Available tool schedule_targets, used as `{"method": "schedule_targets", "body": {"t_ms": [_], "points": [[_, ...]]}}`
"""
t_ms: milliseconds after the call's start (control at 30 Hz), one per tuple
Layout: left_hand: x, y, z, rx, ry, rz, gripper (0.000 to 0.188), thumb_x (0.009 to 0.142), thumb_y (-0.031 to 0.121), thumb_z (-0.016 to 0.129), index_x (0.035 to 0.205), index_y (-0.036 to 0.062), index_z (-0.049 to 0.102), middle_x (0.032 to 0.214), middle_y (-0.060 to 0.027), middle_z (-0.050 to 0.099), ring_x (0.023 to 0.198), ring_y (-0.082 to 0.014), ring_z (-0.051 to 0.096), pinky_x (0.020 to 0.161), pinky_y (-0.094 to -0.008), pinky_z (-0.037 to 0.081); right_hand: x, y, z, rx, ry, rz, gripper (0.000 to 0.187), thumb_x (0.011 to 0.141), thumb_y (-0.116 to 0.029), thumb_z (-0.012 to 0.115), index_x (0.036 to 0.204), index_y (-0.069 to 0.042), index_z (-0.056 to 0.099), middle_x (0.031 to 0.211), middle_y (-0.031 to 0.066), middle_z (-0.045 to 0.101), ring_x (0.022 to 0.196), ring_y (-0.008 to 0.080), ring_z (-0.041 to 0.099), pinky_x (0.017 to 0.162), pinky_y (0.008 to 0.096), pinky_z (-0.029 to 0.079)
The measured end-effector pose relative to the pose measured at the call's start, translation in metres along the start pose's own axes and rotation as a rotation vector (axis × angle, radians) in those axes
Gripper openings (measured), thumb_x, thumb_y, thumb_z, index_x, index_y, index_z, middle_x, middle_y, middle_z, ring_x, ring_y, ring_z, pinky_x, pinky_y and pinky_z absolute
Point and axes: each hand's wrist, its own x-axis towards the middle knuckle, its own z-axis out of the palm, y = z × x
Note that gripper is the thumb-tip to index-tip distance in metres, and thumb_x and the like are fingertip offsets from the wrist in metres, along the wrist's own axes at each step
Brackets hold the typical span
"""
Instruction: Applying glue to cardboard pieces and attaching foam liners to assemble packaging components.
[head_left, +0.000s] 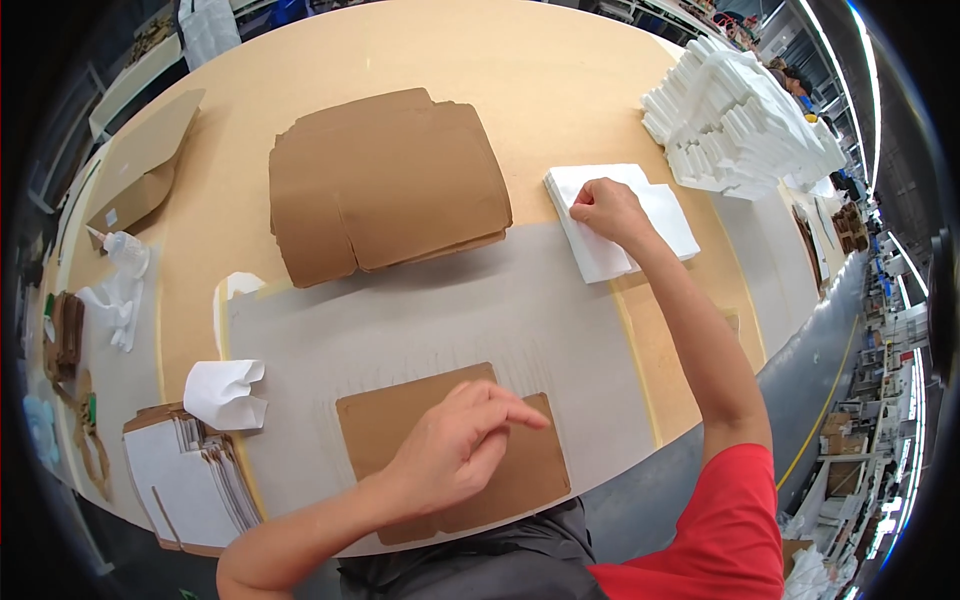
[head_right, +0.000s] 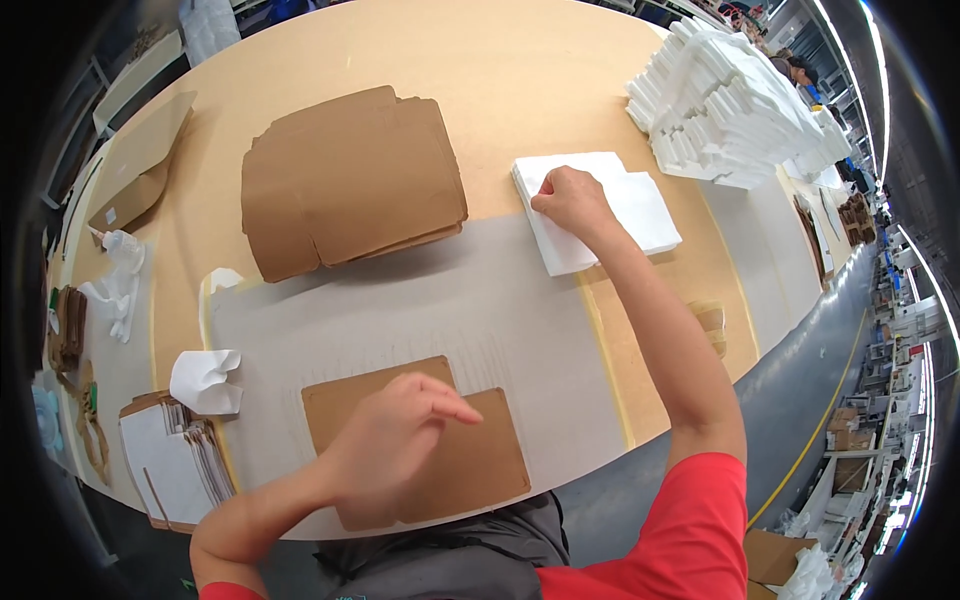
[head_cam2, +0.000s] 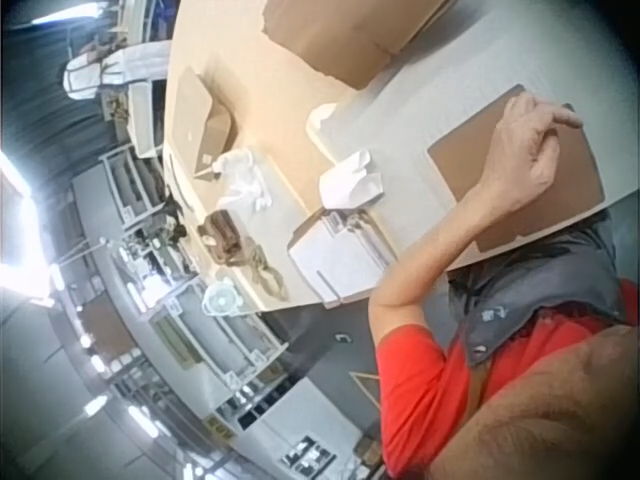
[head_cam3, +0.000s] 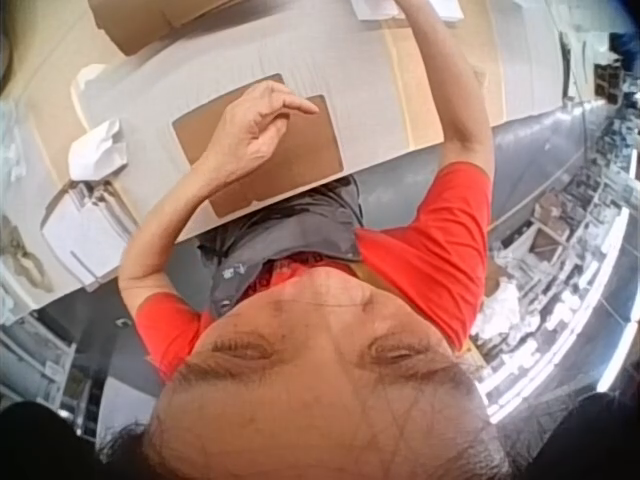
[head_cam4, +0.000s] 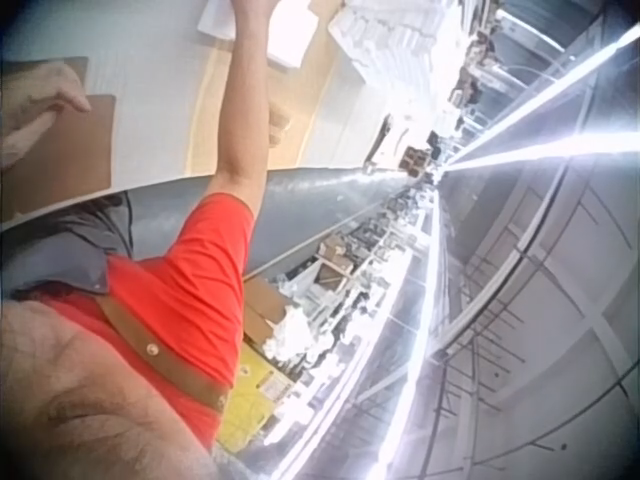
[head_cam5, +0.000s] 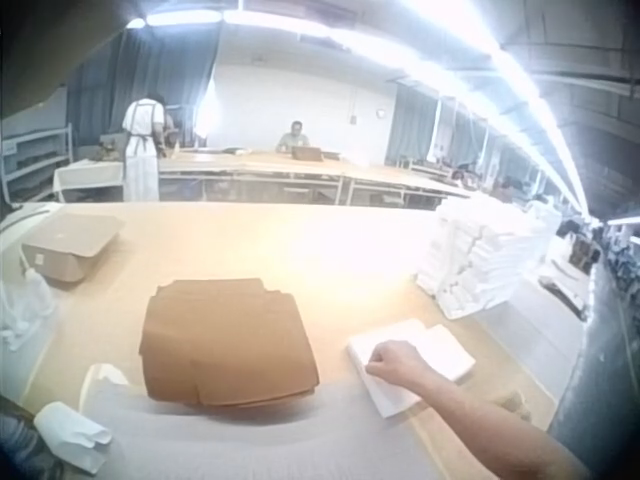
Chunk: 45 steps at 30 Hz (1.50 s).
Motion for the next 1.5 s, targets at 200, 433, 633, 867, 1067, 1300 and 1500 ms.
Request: {"method": "schedule_targets", "body": {"t_ms": [200,433,633,867,1067,1300,1500], "points": [[0.076,-0.022,0.004,0.182,0.06,0.049,0.034,0.09,-0.001,0.048,0.115,0.007,0.069,0.108,-0.0131,0.065,0.107,-0.0293,0.062,0.091,-0.0377,0.05,0.01,0.006,-0.003,-0.033,-0.047,-0.001,0.021,0.081,-0.019,0.07,0.088,0.001,0.071,0.089,0.0175,0.073,0.087,0.028,0.07,0.08,0.0386,0.056],[0.18,-0.051,0.035,0.262,0.255,0.007,0.046,0.089,-0.002,0.044,0.135,-0.0006,0.052,0.113,-0.0197,0.062,0.109,-0.0368,0.06,0.093,-0.0449,0.049,0.013,0.018,-0.007,0.054,-0.088,-0.026,0.023,0.081,-0.02,0.069,0.089,0.003,0.072,0.086,0.0177,0.072,0.082,0.0261,0.07,0.075,0.0375,0.055],[0.221,-0.047,0.041,0.374,0.283,-0.148,0.055,0.085,-0.002,0.05,0.14,0.0029,0.046,0.12,-0.021,0.058,0.111,-0.0383,0.059,0.094,-0.0456,0.05,0.013,0.032,0.001,0.257,-0.106,-0.09,0.023,0.082,-0.02,0.068,0.085,0.003,0.071,0.08,0.0146,0.071,0.074,0.0214,0.068,0.068,0.0348,0.054],[0.221,-0.053,0.036,0.745,0.25,-0.038,0.054,0.081,-0.006,0.056,0.133,0.007,0.052,0.114,-0.0168,0.055,0.112,-0.0358,0.056,0.09,-0.0475,0.052,0.015,0.039,-0.004,0.352,-0.163,-0.033,0.025,0.086,-0.022,0.066,0.09,0.002,0.071,0.082,0.011,0.07,0.076,0.017,0.065,0.071,0.0325,0.053],[0.225,-0.055,0.036,0.918,0.215,0.009,0.051,0.079,-0.006,0.058,0.128,0.006,0.056,0.115,-0.0144,0.055,0.11,-0.0315,0.054,0.085,-0.0436,0.05,0.01,0.053,-0.028,0.645,-0.119,0.06,0.022,0.092,-0.024,0.067,0.097,-0.003,0.069,0.089,0.0029,0.065,0.08,0.01,0.058,0.073,0.0249,0.049],[0.242,-0.062,0.036,0.96,0.338,0.341,0.04,0.075,-0.006,0.06,0.114,0.003,0.063,0.115,-0.0094,0.06,0.109,-0.0253,0.054,0.086,-0.0374,0.038,0.004,0.053,-0.02,0.675,-0.141,0.016,0.037,0.092,-0.037,0.069,0.102,-0.002,0.066,0.092,0.0067,0.066,0.085,0.0146,0.06,0.076,0.0291,0.052],[0.243,-0.064,0.044,1.005,0.302,0.264,0.036,0.074,-0.007,0.06,0.108,0.0043,0.063,0.113,-0.0064,0.061,0.109,-0.0231,0.053,0.084,-0.0378,0.037,0.005,0.027,-0.009,0.299,0.043,-0.012,0.071,0.08,-0.067,0.07,0.103,0.0,0.063,0.098,0.0174,0.068,0.091,0.0276,0.068,0.075,0.0388,0.054]]}}
